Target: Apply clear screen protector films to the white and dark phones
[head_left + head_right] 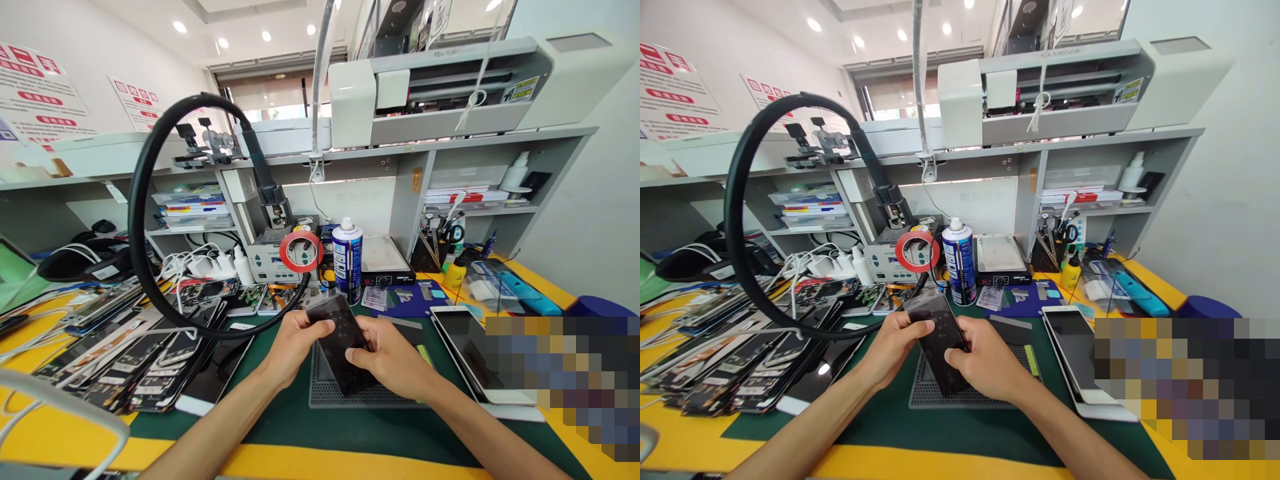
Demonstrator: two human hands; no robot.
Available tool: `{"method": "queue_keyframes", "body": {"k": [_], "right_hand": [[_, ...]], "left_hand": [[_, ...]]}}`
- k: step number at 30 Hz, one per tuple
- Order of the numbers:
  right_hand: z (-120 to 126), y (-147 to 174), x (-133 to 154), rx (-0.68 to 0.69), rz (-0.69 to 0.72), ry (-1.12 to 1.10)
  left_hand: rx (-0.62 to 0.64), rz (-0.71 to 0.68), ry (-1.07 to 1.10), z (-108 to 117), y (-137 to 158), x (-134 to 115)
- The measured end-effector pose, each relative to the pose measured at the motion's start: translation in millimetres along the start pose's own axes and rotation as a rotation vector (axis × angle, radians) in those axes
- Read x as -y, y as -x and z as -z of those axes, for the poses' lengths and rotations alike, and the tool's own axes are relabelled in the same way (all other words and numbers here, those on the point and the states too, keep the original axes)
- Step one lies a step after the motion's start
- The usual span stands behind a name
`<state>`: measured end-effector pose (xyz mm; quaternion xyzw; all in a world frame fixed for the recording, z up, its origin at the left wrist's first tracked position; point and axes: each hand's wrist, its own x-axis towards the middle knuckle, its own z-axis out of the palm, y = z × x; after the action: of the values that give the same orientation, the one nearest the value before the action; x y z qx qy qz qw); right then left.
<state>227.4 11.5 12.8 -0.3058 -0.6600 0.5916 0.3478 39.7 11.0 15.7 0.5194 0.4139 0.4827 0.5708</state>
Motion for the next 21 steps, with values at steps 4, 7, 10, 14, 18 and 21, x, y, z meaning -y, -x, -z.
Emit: {"method": "queue_keyframes", "body": {"k": [4,7,10,14,18,21], "right_hand": [[-0.3,0.9,0.1,-0.016,0.001,0.036],[-0.7,1.4,1.1,-0.027,0.006,0.074],[-1.0,1.2,1.8,-0.029,0.006,0.083],[-1.1,0.7,1.6,-0.03,0.006,0.088],[-1.0,0.7,-0.2,-0.031,0.008,0.112],[-1.0,1.2,-1.4,-0.032,0.002,0.135]], "left_hand": [[0.008,-0.004,-0.023,1.9,-0.3,1.3],[0.012,0.007,-0.048,3.1,-1.2,1.9],[0.01,0.012,-0.054,2.9,-2.4,1.4],[-0.002,0.027,-0.053,1.9,-2.6,-0.7],[-0.012,0.039,-0.058,2.2,-1.3,-2.9],[-0.011,0.039,-0.068,2.2,-1.0,-3.9]]}}
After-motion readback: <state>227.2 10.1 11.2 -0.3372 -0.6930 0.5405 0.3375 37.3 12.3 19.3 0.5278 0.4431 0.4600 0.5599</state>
